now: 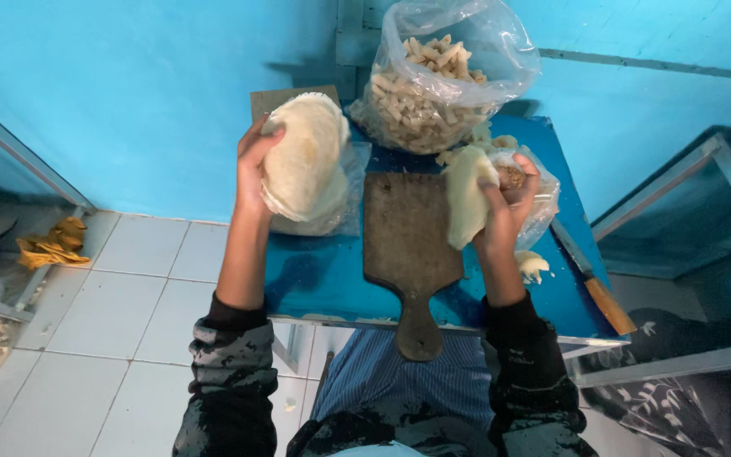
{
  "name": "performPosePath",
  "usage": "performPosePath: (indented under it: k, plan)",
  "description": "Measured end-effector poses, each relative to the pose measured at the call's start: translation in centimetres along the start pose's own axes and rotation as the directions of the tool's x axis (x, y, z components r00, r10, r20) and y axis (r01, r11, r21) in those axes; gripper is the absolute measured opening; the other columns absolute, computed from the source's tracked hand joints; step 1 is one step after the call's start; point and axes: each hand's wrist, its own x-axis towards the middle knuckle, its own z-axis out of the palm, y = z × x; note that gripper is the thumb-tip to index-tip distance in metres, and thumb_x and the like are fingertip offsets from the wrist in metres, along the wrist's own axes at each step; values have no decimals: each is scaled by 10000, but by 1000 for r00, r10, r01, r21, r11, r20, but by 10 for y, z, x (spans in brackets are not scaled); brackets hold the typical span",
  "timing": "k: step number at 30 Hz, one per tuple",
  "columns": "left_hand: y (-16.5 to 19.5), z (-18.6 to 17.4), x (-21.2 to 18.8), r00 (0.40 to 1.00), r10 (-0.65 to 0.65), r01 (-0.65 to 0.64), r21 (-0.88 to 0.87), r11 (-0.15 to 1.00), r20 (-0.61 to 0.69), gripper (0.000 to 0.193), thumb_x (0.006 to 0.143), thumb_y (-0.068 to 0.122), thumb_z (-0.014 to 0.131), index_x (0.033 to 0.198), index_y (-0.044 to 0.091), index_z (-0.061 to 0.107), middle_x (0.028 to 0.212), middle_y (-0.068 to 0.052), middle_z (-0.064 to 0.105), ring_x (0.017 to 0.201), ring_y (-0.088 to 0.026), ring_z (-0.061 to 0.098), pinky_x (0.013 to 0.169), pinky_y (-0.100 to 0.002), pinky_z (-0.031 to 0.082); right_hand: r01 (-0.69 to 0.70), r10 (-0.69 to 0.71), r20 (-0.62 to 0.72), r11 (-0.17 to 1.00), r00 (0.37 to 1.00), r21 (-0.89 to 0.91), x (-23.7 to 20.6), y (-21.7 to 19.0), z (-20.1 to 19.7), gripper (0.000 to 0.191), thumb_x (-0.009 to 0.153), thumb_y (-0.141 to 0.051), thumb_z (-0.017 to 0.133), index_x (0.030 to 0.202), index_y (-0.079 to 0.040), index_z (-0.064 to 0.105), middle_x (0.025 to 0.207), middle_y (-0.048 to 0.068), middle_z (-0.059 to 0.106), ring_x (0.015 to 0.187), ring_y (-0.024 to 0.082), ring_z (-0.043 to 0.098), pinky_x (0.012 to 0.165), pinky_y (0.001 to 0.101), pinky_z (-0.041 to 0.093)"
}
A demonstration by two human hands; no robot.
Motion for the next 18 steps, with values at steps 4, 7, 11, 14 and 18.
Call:
performPosePath:
  k: [4,7,11,14,18]
  plan:
    - [10,-32,10,991,-7,-104,821,562,131,435,936,271,713,1202,-73,709,1060,-247,718,993,-391,717,876,-420,542,-126,120,79,990,990,65,1,-4,2,652,854,100,603,1442,-133,443,1258,156,621,1114,246,652,944,368,560]
    - [11,-37,9,995,-84,25,964,-265,-49,399,828,380,830,1050,61,744,1135,-185,695,1046,-374,649,876,-462,521,-215,205,166,976,965,46,1,-8,6,698,860,73,613,1503,-127,430,1292,167,620,1131,249,639,985,372,551]
    - [-3,-11,-3,799,474,-266,924,-274,370,366,706,236,841,970,23,707,1025,-198,705,942,-397,677,731,-464,552,-281,266,284,960,921,11,-2,-18,11,727,858,27,627,1535,-133,414,1299,196,625,1127,270,653,966,383,553]
    - [-24,21,-16,850,349,-501,811,302,395,169,922,141,759,1054,60,692,1021,-117,707,902,-247,695,751,-361,563,-304,274,321,952,906,45,-6,-23,14,739,885,4,650,1559,-138,382,1291,202,625,1128,267,654,967,386,553]
    - [-73,65,-44,824,-78,-272,513,814,562,149,1043,184,663,1091,45,687,932,-18,694,865,-91,658,767,-269,555,-121,119,243,993,963,-9,-12,-21,17,757,939,37,681,1591,-134,337,1271,179,592,1137,257,641,974,390,545]
